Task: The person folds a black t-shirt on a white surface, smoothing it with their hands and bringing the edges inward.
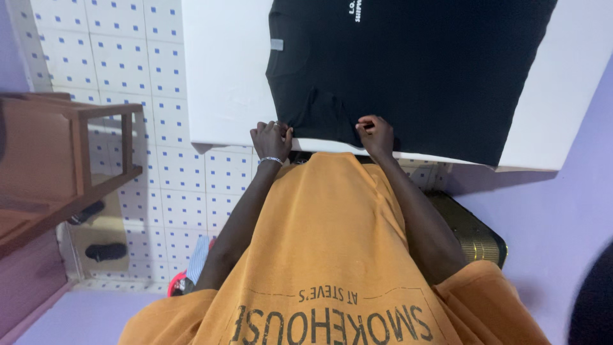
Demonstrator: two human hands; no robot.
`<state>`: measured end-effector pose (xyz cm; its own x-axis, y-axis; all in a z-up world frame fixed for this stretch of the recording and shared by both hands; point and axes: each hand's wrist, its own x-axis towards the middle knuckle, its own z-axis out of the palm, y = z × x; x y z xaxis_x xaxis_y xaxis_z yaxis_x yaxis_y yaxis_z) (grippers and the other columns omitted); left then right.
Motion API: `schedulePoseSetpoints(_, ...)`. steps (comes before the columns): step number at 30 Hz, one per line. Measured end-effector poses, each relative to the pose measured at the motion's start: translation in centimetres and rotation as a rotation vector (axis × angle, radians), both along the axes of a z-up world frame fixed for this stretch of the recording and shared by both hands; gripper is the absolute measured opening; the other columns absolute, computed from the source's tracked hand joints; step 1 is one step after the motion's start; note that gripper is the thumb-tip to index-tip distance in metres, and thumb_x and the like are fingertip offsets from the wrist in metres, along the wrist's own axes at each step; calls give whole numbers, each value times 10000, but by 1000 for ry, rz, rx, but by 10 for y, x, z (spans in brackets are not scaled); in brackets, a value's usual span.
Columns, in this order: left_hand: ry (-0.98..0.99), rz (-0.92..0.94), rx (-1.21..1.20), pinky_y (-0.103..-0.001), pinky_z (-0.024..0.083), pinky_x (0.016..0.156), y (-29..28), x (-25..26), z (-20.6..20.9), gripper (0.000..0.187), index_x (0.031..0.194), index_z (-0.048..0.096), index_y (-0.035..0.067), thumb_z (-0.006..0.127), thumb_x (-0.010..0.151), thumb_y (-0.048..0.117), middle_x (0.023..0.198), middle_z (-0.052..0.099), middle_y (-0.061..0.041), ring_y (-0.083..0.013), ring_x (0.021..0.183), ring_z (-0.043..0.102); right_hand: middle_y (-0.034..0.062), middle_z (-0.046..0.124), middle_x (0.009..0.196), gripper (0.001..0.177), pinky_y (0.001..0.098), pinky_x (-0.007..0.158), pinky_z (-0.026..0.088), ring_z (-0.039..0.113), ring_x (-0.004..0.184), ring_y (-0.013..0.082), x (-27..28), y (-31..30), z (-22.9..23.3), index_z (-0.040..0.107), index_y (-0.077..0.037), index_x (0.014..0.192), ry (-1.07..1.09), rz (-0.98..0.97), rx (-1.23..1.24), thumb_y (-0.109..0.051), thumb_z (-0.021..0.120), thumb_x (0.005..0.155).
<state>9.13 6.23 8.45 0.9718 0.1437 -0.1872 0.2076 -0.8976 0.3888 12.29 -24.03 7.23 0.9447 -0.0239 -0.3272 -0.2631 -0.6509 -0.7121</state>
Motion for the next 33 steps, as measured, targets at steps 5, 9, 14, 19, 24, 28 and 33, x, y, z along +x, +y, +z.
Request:
schedulePoseSetpoints(5,27,16,-18,-418,369,838,0,1,-2,177,838,756,162,764,893,331,834,703,-6,-236,933,574,101,681,972,284,398,711,567,701,816,239,-7,26,52,729,-63,1031,-141,401,-144,-194,861,816)
schedulePoseSetpoints(9,-35,24,-30,-413,369,834,-1,-2,1,171,839,756,156,764,893,318,822,703,0,-234,916,573,98,667,939,410,408,714,562,701,817,256,-2,30,52,734,-56,1107,-424,679,-385,-141,824,716)
schedulePoseSetpoints(14,-64,41,-33,-418,363,821,-2,-3,2,180,825,763,154,763,908,313,807,699,-8,-241,893,571,111,701,995,198,356,709,590,717,810,210,-10,-3,10,723,-63,1046,-168,352,-227,-43,751,851)
schedulePoseSetpoints(19,-31,40,-23,-410,365,823,-2,-2,0,189,832,772,149,763,907,323,803,700,-8,-227,879,564,98,768,999,170,297,739,605,751,820,145,3,-49,-37,704,-64,1086,247,-126,-30,-167,726,952)
schedulePoseSetpoints(24,-50,56,-33,-400,365,820,-3,-3,0,189,822,777,154,773,907,322,801,705,5,-215,875,560,86,769,937,130,326,720,590,731,797,155,16,-42,-17,730,-71,1032,81,0,-115,-195,721,992)
schedulePoseSetpoints(28,-67,77,-38,-400,368,815,-4,-5,0,179,819,777,154,781,897,315,801,706,10,-215,874,560,59,704,1018,185,317,709,595,714,820,138,41,16,13,733,-89,1033,-132,208,13,-270,702,1056)
schedulePoseSetpoints(33,-47,88,-55,-400,380,823,-3,-5,1,176,837,779,152,777,895,318,789,703,3,-219,877,564,46,656,884,223,370,727,545,645,788,184,84,96,13,732,-104,971,-47,277,-139,-303,812,912)
